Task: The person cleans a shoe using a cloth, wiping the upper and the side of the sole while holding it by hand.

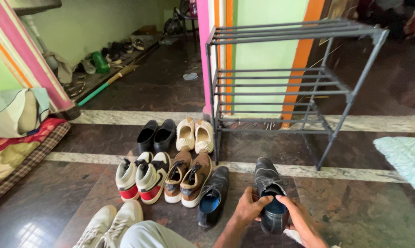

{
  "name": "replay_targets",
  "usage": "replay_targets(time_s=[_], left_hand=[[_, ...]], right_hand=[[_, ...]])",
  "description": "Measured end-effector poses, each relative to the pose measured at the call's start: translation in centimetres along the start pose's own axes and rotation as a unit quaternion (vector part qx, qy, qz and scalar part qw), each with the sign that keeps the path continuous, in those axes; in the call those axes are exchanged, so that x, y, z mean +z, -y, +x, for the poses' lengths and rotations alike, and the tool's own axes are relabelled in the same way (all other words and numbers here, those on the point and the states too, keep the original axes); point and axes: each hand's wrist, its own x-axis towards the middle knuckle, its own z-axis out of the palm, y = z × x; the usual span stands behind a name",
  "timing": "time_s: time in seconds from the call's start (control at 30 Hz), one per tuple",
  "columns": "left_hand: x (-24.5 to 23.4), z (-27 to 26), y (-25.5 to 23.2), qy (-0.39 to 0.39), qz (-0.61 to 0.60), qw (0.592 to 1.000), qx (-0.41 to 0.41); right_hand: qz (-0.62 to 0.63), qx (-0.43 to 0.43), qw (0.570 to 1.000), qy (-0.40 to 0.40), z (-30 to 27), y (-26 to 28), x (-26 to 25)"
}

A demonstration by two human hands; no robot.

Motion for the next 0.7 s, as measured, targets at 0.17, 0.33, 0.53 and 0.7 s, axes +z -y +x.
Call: replay_targets(time_s=[0.17, 0.33, 0.53, 0.7], left_hand=[[1.1, 0.1, -4.4, 0.005, 0.004, 0.999, 0.031], [2.5, 0.5, -8.6, 0.021, 0.017, 0.999, 0.038], [5.1, 2.8, -12.1, 0.053, 0.040, 0.997, 0.041], [6.7, 6.5, -12.8, 0.084, 0.016, 0.993, 0.085]], right_hand=[[0.016, -0.048, 0.999, -0.014, -1.3, 3.9, -1.1], [0.001, -0.069, 0.996, -0.056, -1.4, 7.5, -2.6], [-0.032, -0.079, 0.991, -0.102, -1.1, 11.1, -5.7], [0.005, -0.149, 0.983, -0.108, 0.9, 13.0, -7.8]])
